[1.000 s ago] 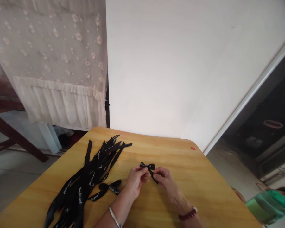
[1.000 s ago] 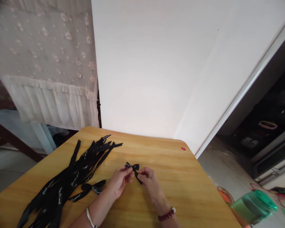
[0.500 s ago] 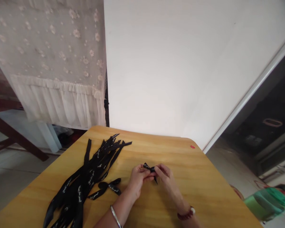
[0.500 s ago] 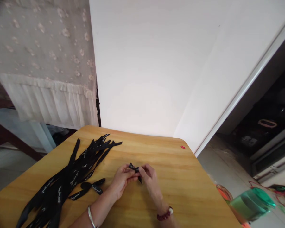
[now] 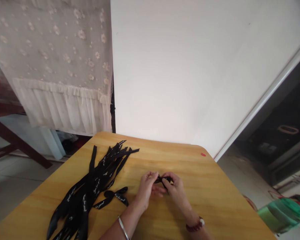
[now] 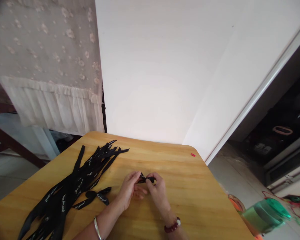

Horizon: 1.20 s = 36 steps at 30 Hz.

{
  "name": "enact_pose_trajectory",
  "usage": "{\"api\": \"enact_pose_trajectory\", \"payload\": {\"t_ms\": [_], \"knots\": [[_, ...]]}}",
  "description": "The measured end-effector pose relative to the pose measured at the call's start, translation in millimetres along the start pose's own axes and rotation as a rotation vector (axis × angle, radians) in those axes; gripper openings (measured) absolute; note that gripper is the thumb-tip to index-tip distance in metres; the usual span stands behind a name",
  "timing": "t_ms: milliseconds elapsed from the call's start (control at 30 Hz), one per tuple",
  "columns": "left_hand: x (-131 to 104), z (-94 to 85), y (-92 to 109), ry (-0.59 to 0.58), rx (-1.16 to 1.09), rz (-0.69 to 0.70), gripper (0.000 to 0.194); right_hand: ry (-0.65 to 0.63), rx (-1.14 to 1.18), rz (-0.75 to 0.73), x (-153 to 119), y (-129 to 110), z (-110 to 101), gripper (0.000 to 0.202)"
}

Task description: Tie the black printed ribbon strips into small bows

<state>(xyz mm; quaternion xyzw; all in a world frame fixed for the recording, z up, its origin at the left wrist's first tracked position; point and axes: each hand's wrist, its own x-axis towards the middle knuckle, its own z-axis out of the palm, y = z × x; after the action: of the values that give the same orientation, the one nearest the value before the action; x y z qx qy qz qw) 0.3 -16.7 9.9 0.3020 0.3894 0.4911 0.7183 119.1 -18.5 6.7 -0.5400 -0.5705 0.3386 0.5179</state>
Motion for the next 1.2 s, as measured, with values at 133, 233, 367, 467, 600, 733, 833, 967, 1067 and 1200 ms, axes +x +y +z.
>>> {"api": "enact_pose_trajectory", "payload": {"t_ms": [133,233,367,467,600,733,833,967,1067,1200], "knots": [[0.3,-1.1,1.6,0.021,0.111,0.016,0.035,-0.024,-0.058,-0.008,-2.1,-2.1,0.0,0.004],[1.8,-1.7,0.3,0.032,0.136,0.027,0.032,-0.053,-0.023,0.006,-2.8,-3.6,-0.1,0.006],[2.5,-1.6,-1.3,0.033,0.115,0.046,0.031,-0.089,0.033,0.029,-1.4,-4.9,-0.5,0.011],[2.3,-1.5,-0.8,0.023,0.113,0.04,0.032,-0.098,0.011,0.034,-0.7,-5.6,-0.4,0.013],[2.2,-1.8,1.0,0.012,0.194,0.019,0.031,-0.087,-0.004,0.027,-2.1,-6.0,0.9,0.012],[2.5,-2.5,1.7,0.027,0.262,0.018,0.026,-0.096,0.024,0.046,-3.6,-6.0,2.0,0.012],[2.6,-3.1,1.6,0.019,0.269,0.04,0.021,-0.106,0.058,0.042,-3.0,-6.3,1.4,0.013],[3.1,-3.5,0.5,-0.003,0.265,0.105,0.017,-0.095,0.063,0.049,-1.0,-5.8,0.5,0.016],[4.0,-3.5,-0.7,0.012,0.267,0.108,0.016,-0.088,0.045,0.044,-0.8,-3.9,1.4,0.017],[4.9,-3.6,-1.6,0.021,0.194,0.068,0.017,-0.07,-0.041,-0.014,-3.1,-1.4,3.9,0.015]]}}
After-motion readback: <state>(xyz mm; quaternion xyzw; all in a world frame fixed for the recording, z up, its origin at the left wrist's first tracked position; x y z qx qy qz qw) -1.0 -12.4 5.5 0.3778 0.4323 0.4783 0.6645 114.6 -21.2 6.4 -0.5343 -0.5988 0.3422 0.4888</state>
